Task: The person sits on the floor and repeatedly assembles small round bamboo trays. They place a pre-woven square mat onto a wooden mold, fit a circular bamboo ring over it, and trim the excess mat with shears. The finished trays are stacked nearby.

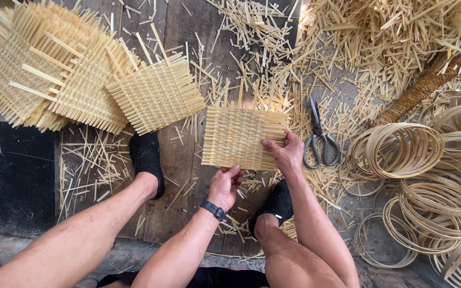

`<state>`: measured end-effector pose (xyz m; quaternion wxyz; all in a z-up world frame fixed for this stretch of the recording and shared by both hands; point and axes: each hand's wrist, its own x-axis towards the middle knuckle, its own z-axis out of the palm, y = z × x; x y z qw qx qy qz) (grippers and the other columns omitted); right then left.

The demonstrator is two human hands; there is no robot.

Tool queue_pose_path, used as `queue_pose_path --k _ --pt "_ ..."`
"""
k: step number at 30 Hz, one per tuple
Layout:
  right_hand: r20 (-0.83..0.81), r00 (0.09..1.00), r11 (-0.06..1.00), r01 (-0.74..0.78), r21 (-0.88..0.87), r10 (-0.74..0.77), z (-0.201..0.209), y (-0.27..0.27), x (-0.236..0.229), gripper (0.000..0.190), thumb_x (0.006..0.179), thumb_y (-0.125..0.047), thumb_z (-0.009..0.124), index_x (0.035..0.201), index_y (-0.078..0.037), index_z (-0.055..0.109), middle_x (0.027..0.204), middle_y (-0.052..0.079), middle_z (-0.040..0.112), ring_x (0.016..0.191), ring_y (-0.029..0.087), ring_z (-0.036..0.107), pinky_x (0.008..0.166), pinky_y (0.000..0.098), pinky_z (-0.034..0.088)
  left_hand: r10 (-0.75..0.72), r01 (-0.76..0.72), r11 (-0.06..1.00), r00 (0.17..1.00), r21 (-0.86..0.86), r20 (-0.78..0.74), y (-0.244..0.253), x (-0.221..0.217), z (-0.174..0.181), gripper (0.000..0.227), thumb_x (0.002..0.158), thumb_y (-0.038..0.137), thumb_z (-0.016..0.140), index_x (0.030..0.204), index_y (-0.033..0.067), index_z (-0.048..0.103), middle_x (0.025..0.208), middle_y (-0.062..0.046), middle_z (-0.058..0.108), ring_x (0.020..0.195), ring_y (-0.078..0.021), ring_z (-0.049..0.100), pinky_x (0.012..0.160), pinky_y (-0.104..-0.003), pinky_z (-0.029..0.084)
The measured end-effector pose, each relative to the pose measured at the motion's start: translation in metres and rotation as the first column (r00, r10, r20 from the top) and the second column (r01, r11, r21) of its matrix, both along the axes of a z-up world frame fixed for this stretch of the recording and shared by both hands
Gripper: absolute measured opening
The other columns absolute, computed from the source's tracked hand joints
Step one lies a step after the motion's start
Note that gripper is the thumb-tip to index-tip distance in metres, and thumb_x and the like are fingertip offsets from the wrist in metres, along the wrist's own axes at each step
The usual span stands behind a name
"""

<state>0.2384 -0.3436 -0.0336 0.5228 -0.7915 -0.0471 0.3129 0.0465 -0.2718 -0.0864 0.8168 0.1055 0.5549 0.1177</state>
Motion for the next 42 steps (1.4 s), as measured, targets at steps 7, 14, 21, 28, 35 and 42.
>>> queue_pose_path --k 7,14,21,28,35,42 --pt "0.109 0.992 0.998 0.058 0.025 -0.061 -0.022 -0.004 -0.004 0.06 0.071 -0.015 0.092 0.12 0.004 0.064 0.1 0.013 0.076 0.086 0.016 0.074 0.075 0.0285 0.061 -0.051 0.052 0.999 0.997 -0.014 0.057 0.004 -0.006 -0.005 0.015 0.087 0.013 0.078 0.095 0.0084 0.066 0.084 -0.007 0.07 0.078 -0.0189 0.066 0.067 -0.032 0.048" --pt "0.417 0.832 0.918 0.397 0.013 -0.366 -0.034 -0.109 0.051 0.037 0.085 -0.018 0.085 0.112 -0.005 0.065 0.096 0.004 0.069 0.083 0.016 0.068 0.074 0.0283 0.061 -0.071 0.07 0.997 0.997 -0.039 -0.021 0.008 -0.008 -0.002 0.018 0.085 0.016 0.078 0.098 0.0085 0.068 0.089 -0.004 0.071 0.082 -0.0165 0.067 0.072 -0.032 0.051" --pt "0.708 0.685 0.619 0.484 -0.618 0.171 -0.049 -0.293 0.135 0.031 0.093 -0.002 0.069 0.123 -0.001 0.064 0.119 0.022 0.063 0.113 0.032 0.059 0.098 0.0448 0.052 -0.205 0.204 0.979 0.977 -0.028 -0.054 0.001 -0.021 0.001 0.022 0.084 0.019 0.08 0.101 0.0115 0.069 0.09 -0.001 0.072 0.08 -0.0137 0.066 0.07 -0.031 0.049" --pt "0.542 0.786 0.552 0.604 -0.575 -0.296 -0.043 -0.329 0.198 0.043 0.086 -0.022 0.079 0.12 0.001 0.066 0.111 0.022 0.072 0.104 0.033 0.068 0.095 0.043 0.051 -0.368 0.367 0.93 0.927 -0.028 -0.069 -0.008 -0.026 0.005 0.022 0.086 0.019 0.078 0.104 0.0142 0.065 0.09 -0.001 0.072 0.079 -0.0131 0.068 0.067 -0.029 0.048" --pt "0.587 0.753 0.53 0.642 -0.555 -0.297 -0.005 -0.327 0.199 0.021 0.094 -0.029 0.078 0.098 -0.009 0.079 0.092 0.014 0.079 0.084 0.03 0.073 0.084 0.0457 0.055 -0.614 0.626 0.776 0.778 0.076 -0.129 -0.002 -0.025 0.023 0.019 0.088 0.019 0.075 0.105 0.0113 0.069 0.089 -0.003 0.075 0.076 -0.0125 0.066 0.063 -0.028 0.047" --pt "0.802 0.597 0.598 0.649 -0.471 -0.016 0.101 -0.331 0.18 0.014 0.11 -0.016 0.065 0.104 -0.004 0.068 0.089 0.017 0.074 0.079 0.031 0.07 0.067 0.0463 0.054 -0.846 0.817 0.24 0.441 0.524 -0.301 -0.004 0.011 0.087 0.022 0.087 0.023 0.078 0.099 0.0042 0.077 0.086 -0.003 0.077 0.075 -0.0098 0.067 0.071 -0.028 0.056"
